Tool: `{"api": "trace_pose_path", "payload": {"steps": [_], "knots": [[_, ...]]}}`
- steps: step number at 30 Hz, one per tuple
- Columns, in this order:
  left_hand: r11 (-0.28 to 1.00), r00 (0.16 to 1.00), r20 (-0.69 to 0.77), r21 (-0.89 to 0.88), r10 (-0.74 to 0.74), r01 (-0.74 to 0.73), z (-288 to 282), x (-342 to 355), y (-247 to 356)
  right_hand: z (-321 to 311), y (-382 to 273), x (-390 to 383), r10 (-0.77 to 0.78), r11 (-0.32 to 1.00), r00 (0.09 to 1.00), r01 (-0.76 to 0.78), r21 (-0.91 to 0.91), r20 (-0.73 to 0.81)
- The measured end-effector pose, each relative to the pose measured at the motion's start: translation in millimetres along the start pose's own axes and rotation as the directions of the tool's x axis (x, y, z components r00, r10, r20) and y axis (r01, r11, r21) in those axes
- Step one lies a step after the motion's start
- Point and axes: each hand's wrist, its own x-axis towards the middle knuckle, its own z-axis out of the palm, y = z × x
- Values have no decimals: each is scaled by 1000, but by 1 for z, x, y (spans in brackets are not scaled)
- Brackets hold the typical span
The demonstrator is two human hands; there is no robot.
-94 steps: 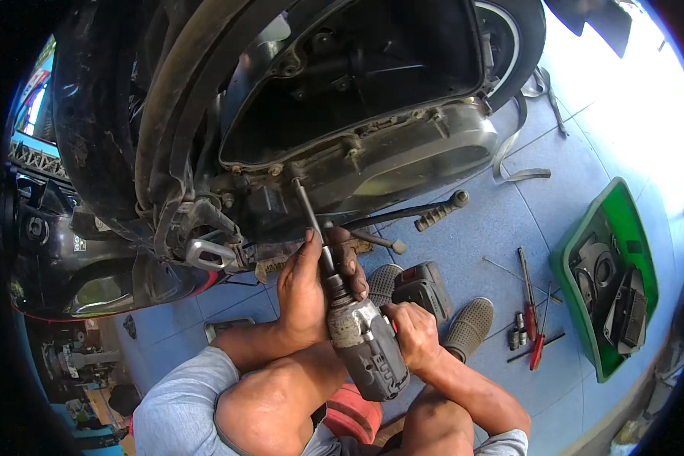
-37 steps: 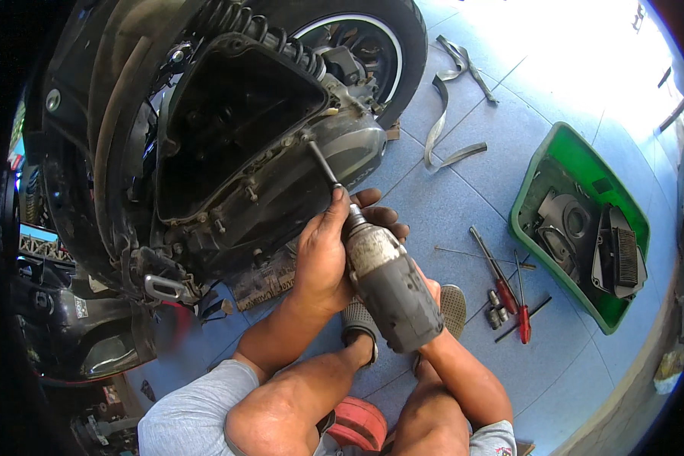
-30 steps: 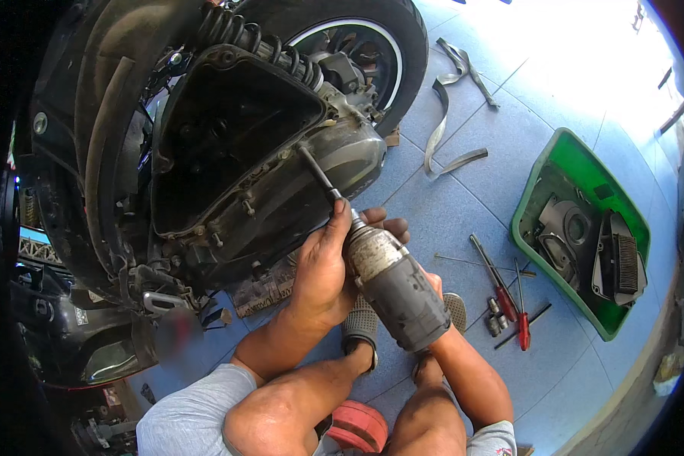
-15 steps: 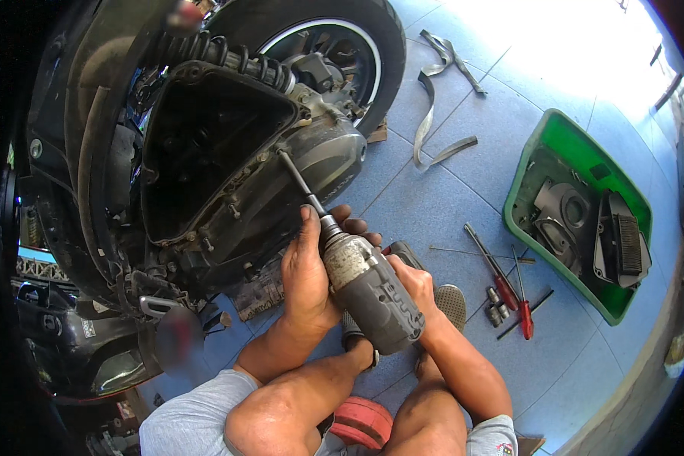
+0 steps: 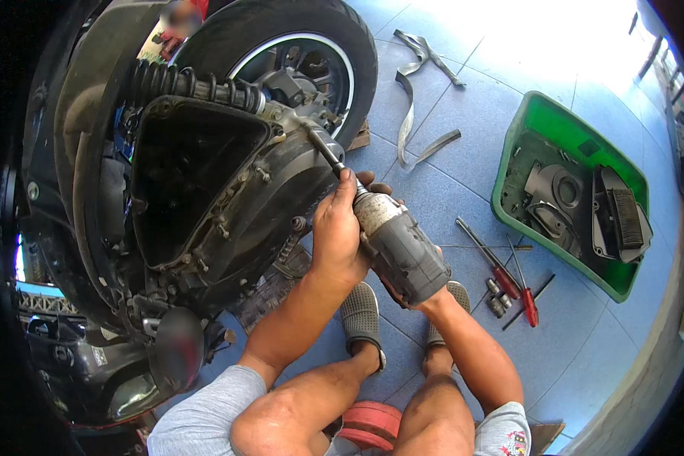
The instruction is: Disassembling motorcycle transmission components using an impact wrench.
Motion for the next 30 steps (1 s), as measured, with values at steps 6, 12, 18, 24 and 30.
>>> {"api": "trace_pose_path", "payload": {"steps": [6,12,18,24,30], "knots": [[1000,1000,-10,-25,14,-14,-5,12,-4,4,-1,4,109,960,991,-124,252,71],[995,995,-27,-10,95,-96,-4,18,-8,-3,7,8,145,918,989,-141,370,17],[993,985,-128,15,119,-118,8,23,-17,13,14,-5,498,419,751,-647,637,435],[986,979,-127,61,160,-154,7,19,-24,24,32,-8,5,897,996,35,440,-89],[976,967,-149,113,204,-189,22,12,-35,20,45,-35,30,954,999,-20,298,-27]]}}
